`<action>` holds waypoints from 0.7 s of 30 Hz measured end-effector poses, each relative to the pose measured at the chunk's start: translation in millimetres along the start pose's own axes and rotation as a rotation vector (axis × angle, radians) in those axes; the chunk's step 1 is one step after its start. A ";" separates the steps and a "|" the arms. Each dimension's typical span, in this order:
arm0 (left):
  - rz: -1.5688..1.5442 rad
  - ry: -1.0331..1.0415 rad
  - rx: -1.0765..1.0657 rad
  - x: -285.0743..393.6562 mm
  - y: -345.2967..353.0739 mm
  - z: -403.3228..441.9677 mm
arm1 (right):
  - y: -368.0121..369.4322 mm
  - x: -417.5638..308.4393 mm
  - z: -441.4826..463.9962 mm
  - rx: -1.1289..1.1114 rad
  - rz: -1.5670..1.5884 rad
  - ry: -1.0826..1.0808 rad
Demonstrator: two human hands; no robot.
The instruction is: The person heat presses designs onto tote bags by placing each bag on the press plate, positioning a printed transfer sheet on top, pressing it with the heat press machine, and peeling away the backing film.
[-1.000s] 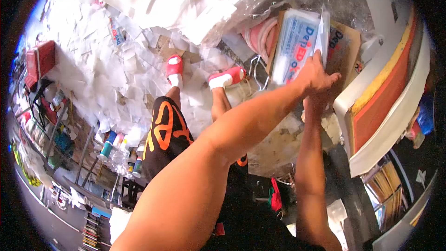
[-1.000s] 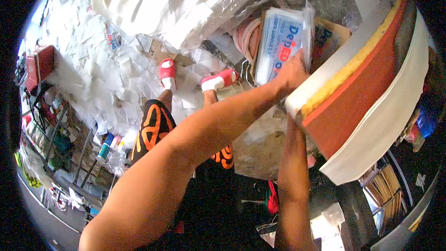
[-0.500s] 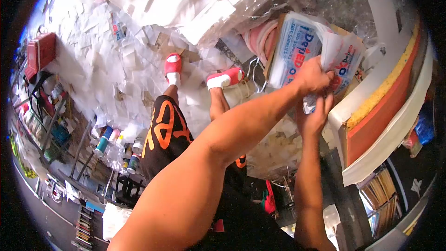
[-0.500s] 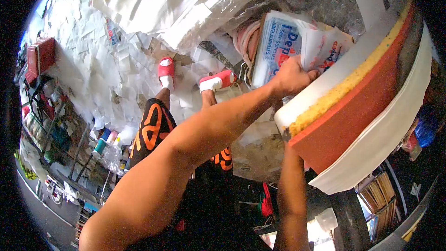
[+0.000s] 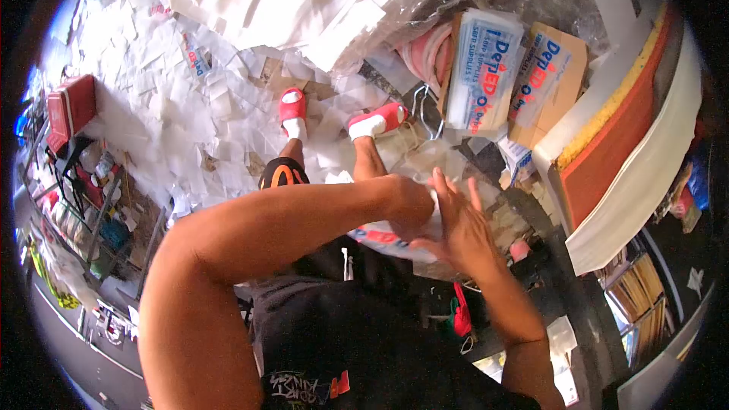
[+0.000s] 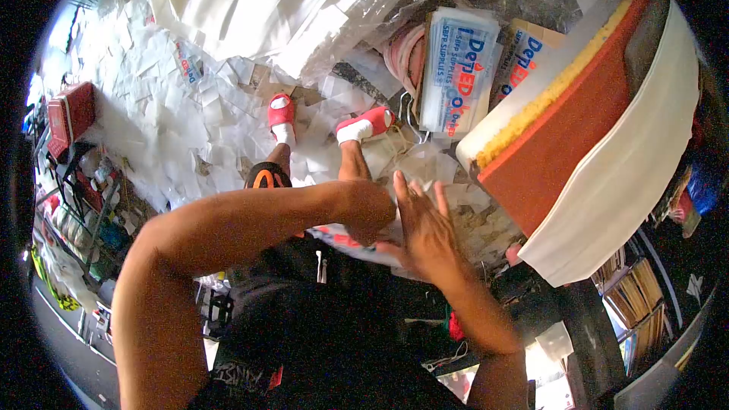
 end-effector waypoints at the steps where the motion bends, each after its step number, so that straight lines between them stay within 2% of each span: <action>1: -0.002 -0.002 0.001 1.5 -1.9 -6.0 | 6.4 1.9 5.3 -0.001 0.001 -0.003; 3: 0.257 -0.071 -0.028 5.9 -4.2 -21.3 | 38.3 10.1 6.8 -0.263 0.597 0.172; 4: 0.092 -0.037 0.057 -4.2 -2.5 -13.5 | 42.5 14.9 6.7 -0.217 0.646 0.223; 7: 0.129 -0.028 -0.054 -12.5 -30.8 -5.8 | 41.2 37.6 18.7 -0.270 0.568 0.224; 8: 0.163 -0.008 -0.044 -13.3 -48.9 -7.6 | 18.1 39.8 22.7 -0.255 0.583 0.290; 9: 0.179 -0.096 -0.007 -15.6 -68.3 -6.8 | 5.4 51.2 22.8 -0.118 0.543 0.250; 10: 0.196 -0.151 0.091 -19.8 -90.8 -2.8 | -6.2 64.0 19.4 0.014 0.503 0.213; 11: 0.087 -0.398 0.307 -16.0 -118.6 -26.2 | -13.8 81.2 19.4 0.166 0.686 0.200; 12: -0.061 -0.342 0.619 -10.4 -142.5 -51.0 | -15.0 111.3 12.7 0.080 0.532 0.383; 13: 0.176 -0.395 0.616 12.3 -173.0 -76.8 | -23.6 128.4 17.9 -0.136 0.541 0.292; 14: 0.278 -0.422 0.848 5.7 -192.9 -82.9 | -10.9 189.9 14.9 0.193 0.233 0.116; 15: 0.476 -0.325 1.081 27.6 -204.3 -116.7 | -40.3 168.7 33.8 0.222 0.867 0.174; 16: 0.379 -0.401 1.037 19.2 -216.6 -130.0 | -32.9 195.0 44.6 0.260 1.148 0.276; 18: 0.760 -0.118 1.491 -3.6 -205.1 -156.0 | -27.9 276.8 67.7 0.446 1.047 0.449; 19: 0.188 -0.323 1.506 -37.5 -185.9 -191.7 | -22.6 279.8 91.2 0.460 1.208 0.535; 20: 0.085 -0.408 1.508 -59.8 -160.3 -199.6 | -24.4 283.8 97.6 0.409 1.229 0.469; 21: 0.116 -0.469 1.494 -82.7 -129.4 -202.4 | -25.6 288.3 98.1 0.357 1.250 0.407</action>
Point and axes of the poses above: each hand's wrist, its own z-axis towards the middle knuckle, its own y-axis out of the palm, x = y × z, the point moved 6 cm from there along z, towards the middle knuckle, and after that the axes turned 2 degrees about -x, right-handed, at the moved point
